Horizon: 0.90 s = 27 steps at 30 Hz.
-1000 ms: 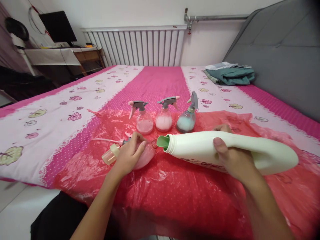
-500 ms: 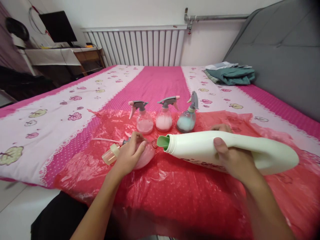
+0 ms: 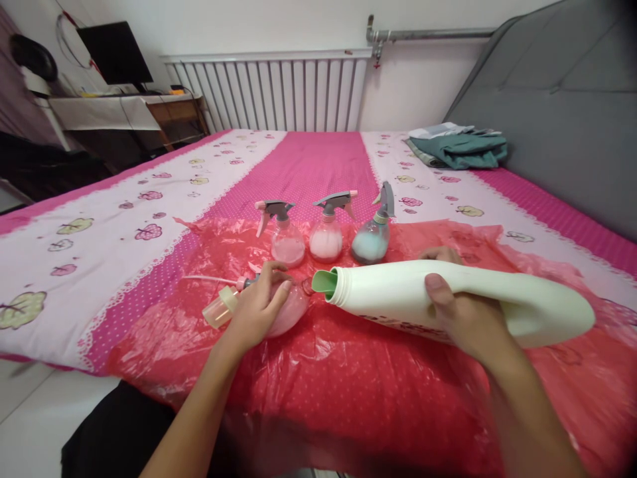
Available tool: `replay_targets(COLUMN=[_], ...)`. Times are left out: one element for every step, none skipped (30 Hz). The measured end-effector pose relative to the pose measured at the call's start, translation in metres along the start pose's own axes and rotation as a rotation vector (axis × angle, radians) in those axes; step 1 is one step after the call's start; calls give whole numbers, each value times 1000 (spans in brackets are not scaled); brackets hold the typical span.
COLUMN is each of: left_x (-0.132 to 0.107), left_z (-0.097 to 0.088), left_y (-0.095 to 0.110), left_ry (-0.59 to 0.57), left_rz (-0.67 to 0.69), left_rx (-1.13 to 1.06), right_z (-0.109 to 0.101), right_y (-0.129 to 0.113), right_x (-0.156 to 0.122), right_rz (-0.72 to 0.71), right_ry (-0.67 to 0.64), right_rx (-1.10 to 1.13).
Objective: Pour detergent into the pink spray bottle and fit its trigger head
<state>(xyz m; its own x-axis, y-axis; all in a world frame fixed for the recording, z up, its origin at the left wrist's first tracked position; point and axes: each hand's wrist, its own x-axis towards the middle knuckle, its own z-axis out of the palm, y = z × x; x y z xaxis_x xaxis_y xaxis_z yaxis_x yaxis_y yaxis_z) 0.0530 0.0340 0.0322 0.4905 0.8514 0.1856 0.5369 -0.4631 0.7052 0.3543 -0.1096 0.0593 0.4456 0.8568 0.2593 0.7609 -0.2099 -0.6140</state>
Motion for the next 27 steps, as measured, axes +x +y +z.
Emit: replay_targets(left_x=[0, 0, 0, 0, 0, 1, 1, 1, 1, 1, 1, 1, 1, 1, 1, 1, 0, 0, -1, -1, -2, -2, -2, -3, -3, -3, -3], left_z=[0, 0, 0, 0, 1, 1, 1, 2, 2, 3, 3, 3, 3, 2, 2, 1, 1, 0, 0, -1, -2, -2, -2, -2, -3, -3, -3], left_y=[0, 0, -1, -1, -2, -2, -3, -3, -4, -4, -4, -4, -4, -4, -4, -4, -3, -3, -2, -1, 0, 1, 2, 2, 3, 4, 4], left_ry=[-3, -5, -4, -2, 0, 4, 7, 10, 14, 17, 20, 24, 26, 25, 21, 13, 6, -2, -6, -8, -8, -5, -1, 4, 11, 15, 17], left_rz=[-1, 4, 11, 17, 20, 17, 11, 3, -3, -6, -6, -4, 1, 7, 13, 20, 24, 26, 25, 22, 20, 16, 13, 11, 10, 11, 13], left_rx=[-1, 5, 13, 18, 18, 12, 1, -12, -22, -28, -30, -29, -22, -8, 11, 32, 50, 62, 68, 68, 67, 65, 64, 63, 61, 59, 57], right_z=[0, 0, 0, 0, 0, 0, 0, 0, 0, 0, 0, 0, 0, -1, -1, -1, -1, -1, -1, -1, -2, -2, -3, -3, -4, -4, -5], right_y=[0, 0, 0, 0, -1, -1, -1, -1, -1, -1, -2, -2, -3, -3, -4, -4, -5, -5, -6, -6, -6, -6, -5, -3, -1, 2, 5], right_x=[0, 0, -1, -1, -1, -1, -1, -1, 0, 0, 0, 0, 0, 0, 0, -1, -1, -1, -2, -2, -2, -1, -1, -1, -1, -1, 0], right_rz=[3, 5, 7, 5, 1, -3, -4, -2, 3, 8, 11, 10, 6, -2, -12, -20, -23, -20, -13, -4, 8, 19, 26, 31, 32, 28, 19], right_ry=[3, 5, 8, 8, 5, 1, -3, -5, -6, -6, -6, -7, -9, -11, -12, -10, -5, -2, -4, -11, -23, -40, -60, -79, -94, -112, -124], right_rx=[2, 3, 1, -1, -2, 0, 1, -1, -4, -8, -11, -12, -11, -11, -10, -10, -11, -9, -4, 3, 10, 15, 20, 24, 24, 23, 16])
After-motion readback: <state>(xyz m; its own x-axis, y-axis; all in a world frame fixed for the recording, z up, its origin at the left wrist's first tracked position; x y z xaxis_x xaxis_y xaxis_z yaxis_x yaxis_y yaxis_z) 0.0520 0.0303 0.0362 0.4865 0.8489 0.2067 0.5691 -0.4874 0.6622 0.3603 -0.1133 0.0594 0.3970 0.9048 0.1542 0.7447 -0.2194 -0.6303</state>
